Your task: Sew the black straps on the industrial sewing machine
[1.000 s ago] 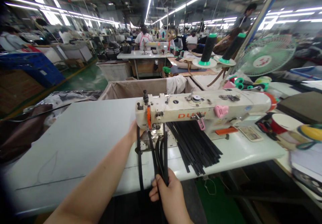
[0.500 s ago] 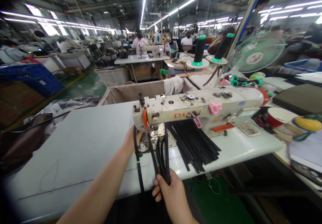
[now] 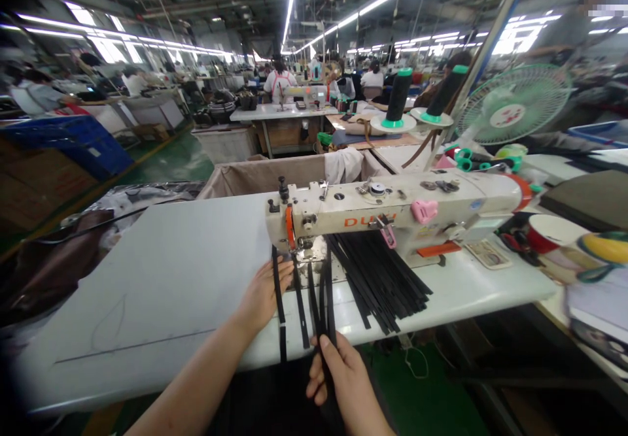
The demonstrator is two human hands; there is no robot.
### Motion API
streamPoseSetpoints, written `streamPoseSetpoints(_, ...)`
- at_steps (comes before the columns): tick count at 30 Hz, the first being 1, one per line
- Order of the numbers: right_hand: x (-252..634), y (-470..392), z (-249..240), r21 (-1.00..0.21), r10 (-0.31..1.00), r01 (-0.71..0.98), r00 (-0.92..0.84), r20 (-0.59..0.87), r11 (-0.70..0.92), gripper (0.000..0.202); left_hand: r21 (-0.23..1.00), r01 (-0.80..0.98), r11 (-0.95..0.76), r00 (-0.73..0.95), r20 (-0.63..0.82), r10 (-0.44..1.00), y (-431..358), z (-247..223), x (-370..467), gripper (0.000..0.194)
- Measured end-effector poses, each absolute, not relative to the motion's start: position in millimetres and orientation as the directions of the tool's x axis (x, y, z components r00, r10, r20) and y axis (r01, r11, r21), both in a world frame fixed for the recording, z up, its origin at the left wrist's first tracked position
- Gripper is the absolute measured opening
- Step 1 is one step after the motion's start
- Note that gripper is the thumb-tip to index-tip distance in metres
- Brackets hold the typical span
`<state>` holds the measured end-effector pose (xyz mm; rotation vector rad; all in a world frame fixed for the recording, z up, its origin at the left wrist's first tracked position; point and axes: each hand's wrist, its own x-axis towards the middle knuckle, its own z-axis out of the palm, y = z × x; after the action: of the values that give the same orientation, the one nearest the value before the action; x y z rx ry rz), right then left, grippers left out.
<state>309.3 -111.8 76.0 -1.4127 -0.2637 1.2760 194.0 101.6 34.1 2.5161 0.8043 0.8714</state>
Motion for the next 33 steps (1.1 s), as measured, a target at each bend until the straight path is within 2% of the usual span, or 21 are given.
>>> streamPoseSetpoints(5,315,-118,85,-0.806,0.762,-0.537,0.404,-0.506,-0.250,0.074,0.517,0.396,-0.759,0.639,0.438,0.632,100,34,196,0.031)
streamPoseSetpoints(10,314,-117,79,-0.746,0.712,-0.603,0.389,-0.585,-0.283,0.073,0.509,0.411,-0.756,0.642,0.428,0.636,99,33,196,0.031)
streamPoseSetpoints(14,312,-116,76,-0.743,0.707,-0.594,0.381,-0.596,-0.307,0.072,0.515,0.406,-0.755,0.658,0.409,0.632,100,33,195,0.032)
streamPoseSetpoints(20,310,-116,80,-0.727,0.692,-0.588,0.358,-0.627,-0.354,0.077,0.541,0.385,-0.748,0.645,0.422,0.637,100,33,195,0.032)
streamPoseSetpoints(27,305,-117,79,-0.750,0.694,-0.542,0.370,-0.618,-0.379,0.087,0.503,0.420,-0.755,0.668,0.392,0.633,101,33,196,0.030)
streamPoseSetpoints(33,303,-115,81,-0.747,0.698,-0.536,0.353,-0.622,-0.394,0.097,0.517,0.411,-0.751,0.635,0.429,0.642,99,32,196,0.029)
